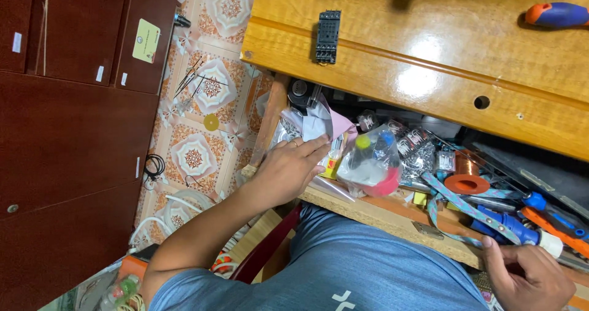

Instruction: Assembling electrical components onto a control panel board and searching for tools in a drawer

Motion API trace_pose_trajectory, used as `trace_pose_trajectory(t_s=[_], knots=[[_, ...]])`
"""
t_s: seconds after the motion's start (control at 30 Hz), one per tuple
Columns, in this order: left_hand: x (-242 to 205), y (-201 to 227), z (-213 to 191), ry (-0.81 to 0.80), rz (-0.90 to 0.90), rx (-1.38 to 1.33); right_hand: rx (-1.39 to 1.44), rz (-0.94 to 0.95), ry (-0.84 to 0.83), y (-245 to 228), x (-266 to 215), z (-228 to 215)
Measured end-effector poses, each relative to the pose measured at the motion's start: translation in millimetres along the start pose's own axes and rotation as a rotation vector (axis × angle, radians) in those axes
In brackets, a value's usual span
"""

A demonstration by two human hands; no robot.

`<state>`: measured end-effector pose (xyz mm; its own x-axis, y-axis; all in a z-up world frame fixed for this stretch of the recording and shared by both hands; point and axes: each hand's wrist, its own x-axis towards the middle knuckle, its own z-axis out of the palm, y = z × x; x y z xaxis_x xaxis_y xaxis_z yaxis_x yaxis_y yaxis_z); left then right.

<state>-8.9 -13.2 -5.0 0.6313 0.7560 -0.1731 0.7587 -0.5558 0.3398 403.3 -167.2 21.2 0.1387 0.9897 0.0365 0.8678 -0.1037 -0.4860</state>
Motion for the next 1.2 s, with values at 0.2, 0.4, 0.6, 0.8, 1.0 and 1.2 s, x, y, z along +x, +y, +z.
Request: trace_pose_trajectory(t_s=[0.2,0.4,0.6,0.8,1.0,1.2], knots=[[-4,-4,0,-0.003,-0.025,-0.089,0.017,-0.006,0.016,-12,5,-4],[7,-32,-40,0.049,-0.047,-0.159,0.054,-0.043,0.012,-13,8,-3],[25,-47,-15,0.195,-0.04,-0.005,0.022,-0.021,0.017,-10,4,-1],[47,-50,-23,0.356,0.036,-0.083,-0.346,0.239,-0.441,-28,27,-20],[34,-40,-43,-0.089,0.398,-0.223,-0.064,0.017,-0.04,-12,3,-5],[37,-52,-15,-0.186,0.359,-0.099,0.049,-0.061,0.076,3,-2,5]])
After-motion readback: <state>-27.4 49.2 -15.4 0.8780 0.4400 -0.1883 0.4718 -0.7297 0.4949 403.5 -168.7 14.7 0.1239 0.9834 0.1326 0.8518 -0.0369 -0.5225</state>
